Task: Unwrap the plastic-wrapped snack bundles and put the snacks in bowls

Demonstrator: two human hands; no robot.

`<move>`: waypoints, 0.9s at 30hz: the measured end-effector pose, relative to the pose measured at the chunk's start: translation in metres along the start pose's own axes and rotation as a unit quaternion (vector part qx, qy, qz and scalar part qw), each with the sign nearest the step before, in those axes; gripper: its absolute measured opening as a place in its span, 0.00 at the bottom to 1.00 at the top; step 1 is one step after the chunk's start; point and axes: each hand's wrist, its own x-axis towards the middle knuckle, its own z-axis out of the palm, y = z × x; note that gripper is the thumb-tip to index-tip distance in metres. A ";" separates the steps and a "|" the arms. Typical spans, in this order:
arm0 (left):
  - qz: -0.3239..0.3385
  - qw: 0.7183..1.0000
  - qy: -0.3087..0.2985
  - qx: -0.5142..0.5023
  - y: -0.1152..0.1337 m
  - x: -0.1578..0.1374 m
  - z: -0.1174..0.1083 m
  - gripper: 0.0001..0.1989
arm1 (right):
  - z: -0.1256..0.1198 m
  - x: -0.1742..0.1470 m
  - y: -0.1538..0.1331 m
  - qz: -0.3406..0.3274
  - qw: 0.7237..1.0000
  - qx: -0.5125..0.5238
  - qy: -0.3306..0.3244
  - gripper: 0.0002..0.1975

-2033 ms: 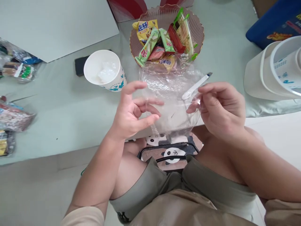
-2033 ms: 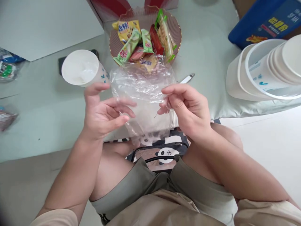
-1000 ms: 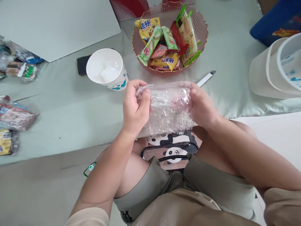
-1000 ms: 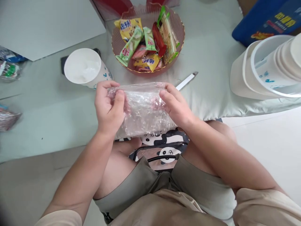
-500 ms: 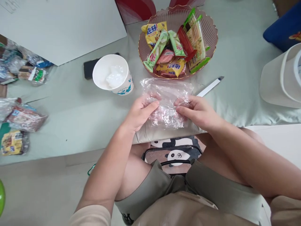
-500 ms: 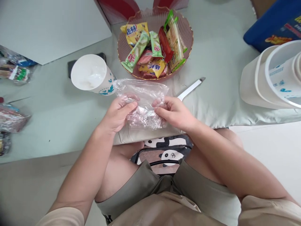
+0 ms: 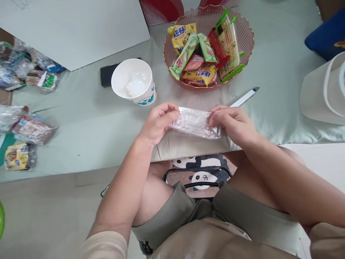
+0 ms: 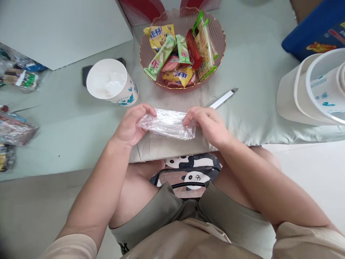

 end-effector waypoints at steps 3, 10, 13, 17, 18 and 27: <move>0.043 0.997 0.009 0.069 -0.003 -0.001 0.000 0.13 | 0.003 0.000 0.004 -0.047 0.994 -0.088 0.051 0.13; 0.074 0.987 -0.076 0.121 -0.006 -0.004 -0.002 0.16 | 0.006 -0.002 -0.004 0.004 0.996 0.013 -0.088 0.19; 0.177 0.957 0.035 0.229 -0.009 -0.007 0.003 0.17 | 0.006 -0.002 -0.012 0.061 0.978 -0.039 -0.195 0.11; 0.341 0.834 0.183 0.394 -0.008 -0.023 0.027 0.10 | 0.007 -0.001 -0.016 0.060 0.980 -0.046 -0.186 0.10; 0.362 0.823 0.156 0.408 -0.007 -0.027 0.034 0.11 | 0.007 -0.002 -0.017 0.051 0.979 -0.045 -0.192 0.09; 0.139 0.954 -0.020 0.263 -0.010 -0.023 0.044 0.24 | 0.012 -0.006 -0.012 -0.062 0.985 0.017 -0.158 0.11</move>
